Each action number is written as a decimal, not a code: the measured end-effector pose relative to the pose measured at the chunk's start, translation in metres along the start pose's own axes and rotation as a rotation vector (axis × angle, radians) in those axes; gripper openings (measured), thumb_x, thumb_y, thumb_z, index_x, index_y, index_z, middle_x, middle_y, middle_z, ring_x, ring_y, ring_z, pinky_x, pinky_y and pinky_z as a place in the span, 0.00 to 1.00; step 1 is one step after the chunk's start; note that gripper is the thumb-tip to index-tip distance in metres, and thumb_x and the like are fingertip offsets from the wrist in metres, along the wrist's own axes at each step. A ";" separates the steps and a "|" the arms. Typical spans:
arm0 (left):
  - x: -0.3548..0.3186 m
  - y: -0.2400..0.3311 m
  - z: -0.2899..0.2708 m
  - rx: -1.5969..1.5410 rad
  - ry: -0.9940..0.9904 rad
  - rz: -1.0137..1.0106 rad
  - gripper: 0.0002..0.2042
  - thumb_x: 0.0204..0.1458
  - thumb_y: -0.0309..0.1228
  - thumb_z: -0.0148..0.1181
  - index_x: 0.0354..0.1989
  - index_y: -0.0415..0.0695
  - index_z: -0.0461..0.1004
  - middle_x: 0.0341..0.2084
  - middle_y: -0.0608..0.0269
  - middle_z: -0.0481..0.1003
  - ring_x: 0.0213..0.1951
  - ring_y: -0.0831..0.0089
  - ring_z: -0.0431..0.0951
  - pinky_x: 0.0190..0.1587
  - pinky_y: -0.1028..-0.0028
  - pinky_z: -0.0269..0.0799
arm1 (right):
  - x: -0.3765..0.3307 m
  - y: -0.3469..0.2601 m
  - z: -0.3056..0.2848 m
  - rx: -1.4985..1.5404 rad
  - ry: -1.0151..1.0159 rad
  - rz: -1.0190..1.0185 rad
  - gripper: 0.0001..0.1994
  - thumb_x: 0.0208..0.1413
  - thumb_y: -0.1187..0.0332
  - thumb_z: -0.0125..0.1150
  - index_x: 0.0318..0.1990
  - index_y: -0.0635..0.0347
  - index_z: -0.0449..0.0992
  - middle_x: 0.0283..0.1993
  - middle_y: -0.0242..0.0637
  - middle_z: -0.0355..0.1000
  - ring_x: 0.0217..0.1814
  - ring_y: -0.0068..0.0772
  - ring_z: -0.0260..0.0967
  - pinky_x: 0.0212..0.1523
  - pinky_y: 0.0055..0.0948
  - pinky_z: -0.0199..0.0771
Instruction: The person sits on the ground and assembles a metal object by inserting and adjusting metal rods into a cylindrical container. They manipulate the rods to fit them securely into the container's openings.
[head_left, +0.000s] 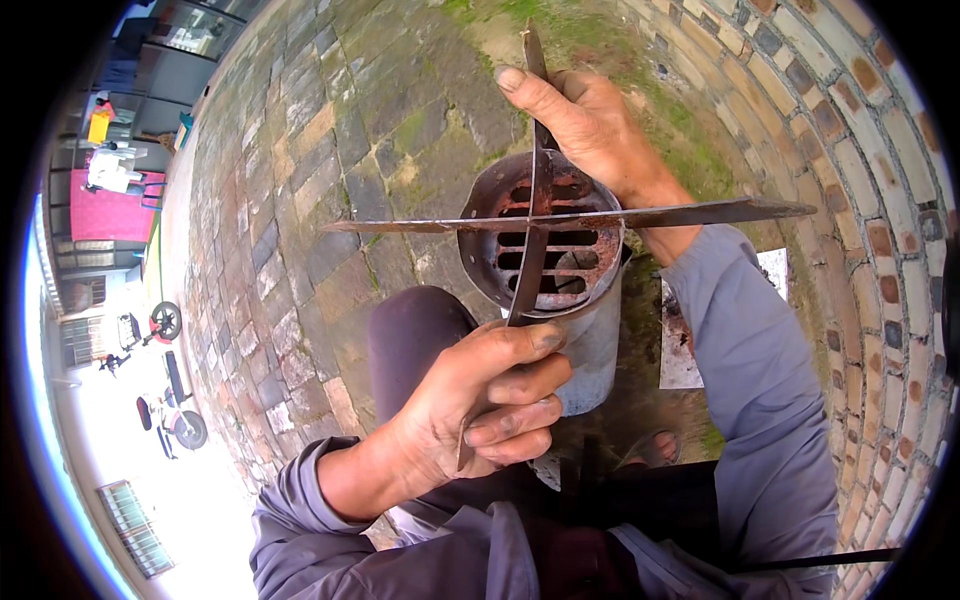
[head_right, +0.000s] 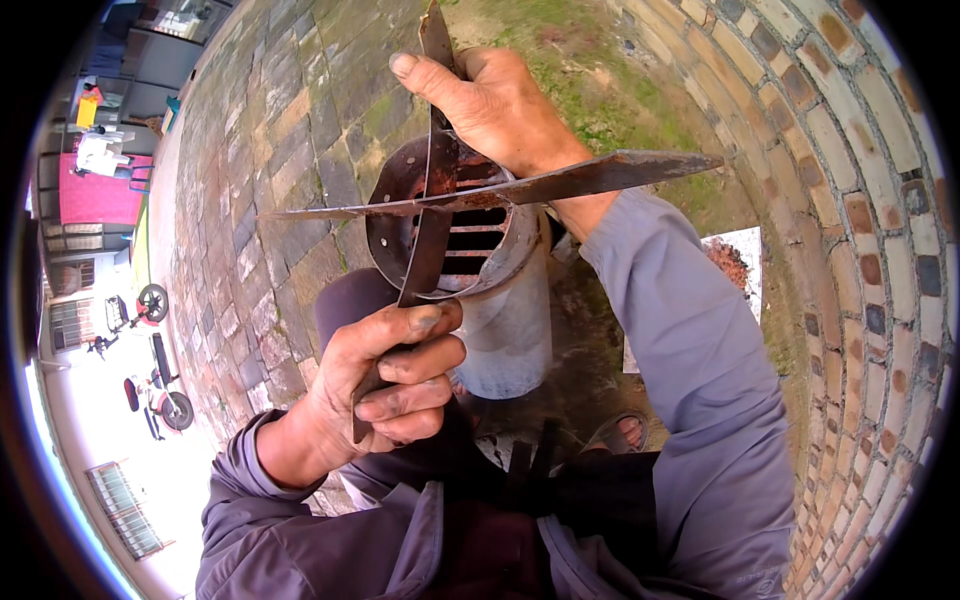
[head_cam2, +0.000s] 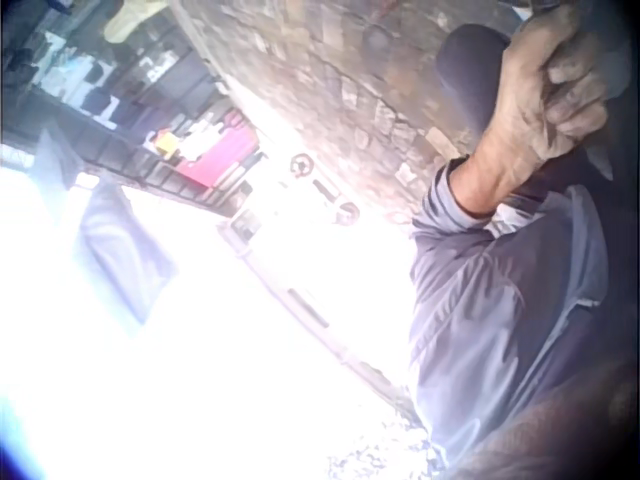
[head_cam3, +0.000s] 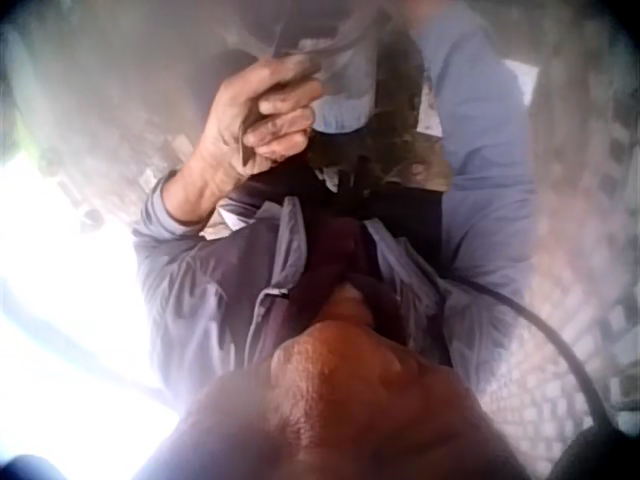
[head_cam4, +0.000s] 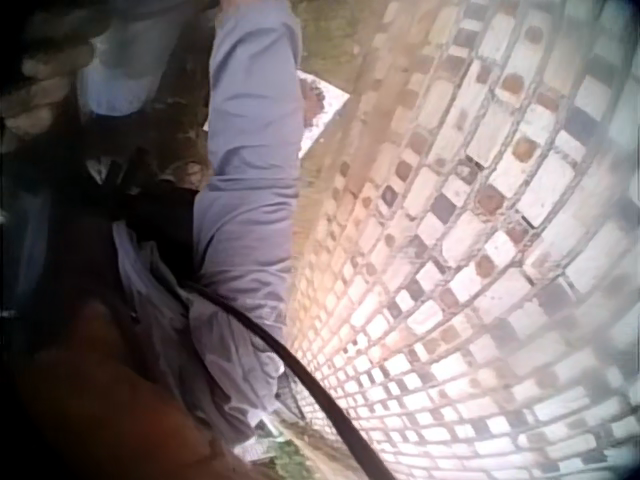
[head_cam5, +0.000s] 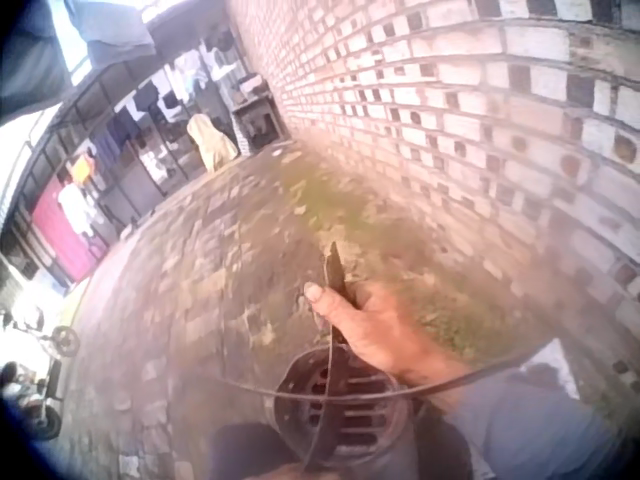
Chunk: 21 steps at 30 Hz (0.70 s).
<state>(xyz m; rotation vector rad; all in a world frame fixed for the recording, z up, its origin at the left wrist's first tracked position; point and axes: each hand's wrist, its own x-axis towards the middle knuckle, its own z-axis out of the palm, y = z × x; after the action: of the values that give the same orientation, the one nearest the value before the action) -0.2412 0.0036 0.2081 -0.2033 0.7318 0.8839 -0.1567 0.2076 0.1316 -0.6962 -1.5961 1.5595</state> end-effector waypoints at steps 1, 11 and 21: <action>-0.001 0.000 -0.002 -0.035 -0.024 0.003 0.09 0.66 0.34 0.47 0.32 0.49 0.60 0.15 0.75 0.57 0.09 0.85 0.54 0.11 0.80 0.47 | 0.000 0.000 0.002 -0.013 0.000 -0.016 0.28 0.56 0.42 0.63 0.22 0.60 0.73 0.17 0.22 0.58 0.20 0.17 0.54 0.20 0.28 0.54; 0.000 0.000 -0.011 -0.182 -0.119 0.013 0.06 0.65 0.33 0.47 0.38 0.46 0.60 0.15 0.71 0.59 0.09 0.83 0.57 0.10 0.80 0.45 | 0.000 -0.004 0.002 0.033 -0.024 -0.044 0.29 0.57 0.41 0.61 0.26 0.64 0.76 0.19 0.24 0.61 0.22 0.18 0.59 0.21 0.25 0.58; 0.001 -0.001 -0.011 -0.245 -0.137 -0.017 0.06 0.64 0.32 0.49 0.38 0.46 0.59 0.15 0.70 0.60 0.09 0.82 0.59 0.10 0.80 0.45 | 0.001 0.003 0.002 -0.002 0.039 -0.003 0.25 0.56 0.47 0.64 0.27 0.66 0.78 0.18 0.28 0.64 0.20 0.22 0.59 0.21 0.31 0.56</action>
<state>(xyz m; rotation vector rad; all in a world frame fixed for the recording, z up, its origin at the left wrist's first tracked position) -0.2452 -0.0011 0.1992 -0.3622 0.4932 0.9613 -0.1596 0.2075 0.1295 -0.7208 -1.5695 1.5330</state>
